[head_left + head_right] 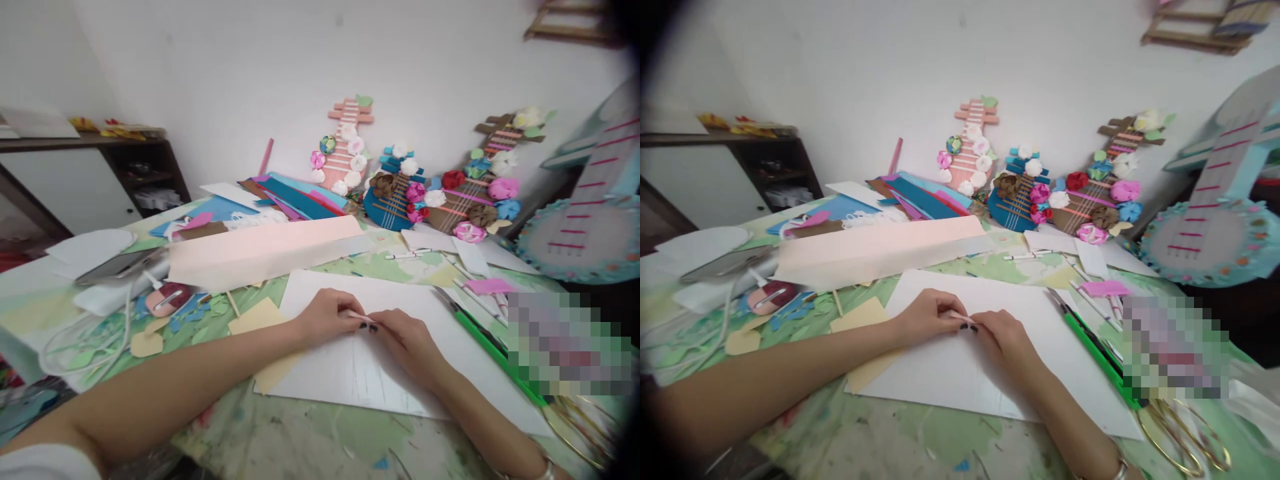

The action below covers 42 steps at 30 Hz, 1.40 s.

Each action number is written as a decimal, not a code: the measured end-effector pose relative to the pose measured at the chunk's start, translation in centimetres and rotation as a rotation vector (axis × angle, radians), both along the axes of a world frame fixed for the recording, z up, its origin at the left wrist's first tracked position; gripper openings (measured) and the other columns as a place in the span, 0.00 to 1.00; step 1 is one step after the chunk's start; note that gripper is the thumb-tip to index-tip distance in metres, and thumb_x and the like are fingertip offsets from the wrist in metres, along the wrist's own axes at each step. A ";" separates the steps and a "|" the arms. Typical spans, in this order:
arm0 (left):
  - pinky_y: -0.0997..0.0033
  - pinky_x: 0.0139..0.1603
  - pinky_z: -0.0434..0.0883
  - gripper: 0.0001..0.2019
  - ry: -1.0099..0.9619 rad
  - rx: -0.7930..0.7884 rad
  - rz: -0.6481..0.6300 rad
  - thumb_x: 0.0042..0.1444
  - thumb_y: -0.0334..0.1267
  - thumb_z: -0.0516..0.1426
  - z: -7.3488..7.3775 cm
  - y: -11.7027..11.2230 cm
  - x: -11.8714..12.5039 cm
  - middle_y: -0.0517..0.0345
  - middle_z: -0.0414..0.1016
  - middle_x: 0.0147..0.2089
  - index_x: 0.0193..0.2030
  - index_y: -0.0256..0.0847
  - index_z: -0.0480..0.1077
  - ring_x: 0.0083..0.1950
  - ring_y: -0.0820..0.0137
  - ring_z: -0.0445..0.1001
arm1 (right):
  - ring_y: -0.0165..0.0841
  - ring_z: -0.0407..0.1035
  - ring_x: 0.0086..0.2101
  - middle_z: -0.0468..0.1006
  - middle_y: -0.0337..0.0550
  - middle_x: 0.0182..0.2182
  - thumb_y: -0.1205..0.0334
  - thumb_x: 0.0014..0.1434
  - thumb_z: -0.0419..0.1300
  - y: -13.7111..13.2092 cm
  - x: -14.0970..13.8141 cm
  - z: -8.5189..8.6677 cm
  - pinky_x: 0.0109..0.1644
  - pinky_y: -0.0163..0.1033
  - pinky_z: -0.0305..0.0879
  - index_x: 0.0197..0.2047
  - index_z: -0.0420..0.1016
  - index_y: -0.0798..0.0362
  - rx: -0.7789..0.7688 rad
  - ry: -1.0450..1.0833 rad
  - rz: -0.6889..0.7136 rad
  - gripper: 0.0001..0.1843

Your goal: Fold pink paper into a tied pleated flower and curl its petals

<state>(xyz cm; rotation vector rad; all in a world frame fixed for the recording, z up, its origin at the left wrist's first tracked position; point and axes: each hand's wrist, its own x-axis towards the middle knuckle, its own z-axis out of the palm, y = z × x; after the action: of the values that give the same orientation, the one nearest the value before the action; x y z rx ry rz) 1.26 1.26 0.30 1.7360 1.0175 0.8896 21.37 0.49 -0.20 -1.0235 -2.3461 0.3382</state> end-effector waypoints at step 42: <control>0.65 0.41 0.63 0.11 1.146 0.517 0.439 0.50 0.39 0.50 9.8 11.7 -17.1 0.48 0.73 0.39 0.35 0.40 0.70 0.43 0.57 0.70 | 0.31 0.68 0.32 0.75 0.41 0.31 0.66 0.63 0.46 -0.7 -1.7 0.0 0.36 0.34 0.59 0.34 0.67 0.52 -0.074 -0.004 -0.158 0.10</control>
<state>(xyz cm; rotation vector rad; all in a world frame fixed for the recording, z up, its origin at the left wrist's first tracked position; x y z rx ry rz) -15.81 12.92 10.11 2.5923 2.0959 0.3405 19.64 -0.24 -0.24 -1.2372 -2.2530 0.3640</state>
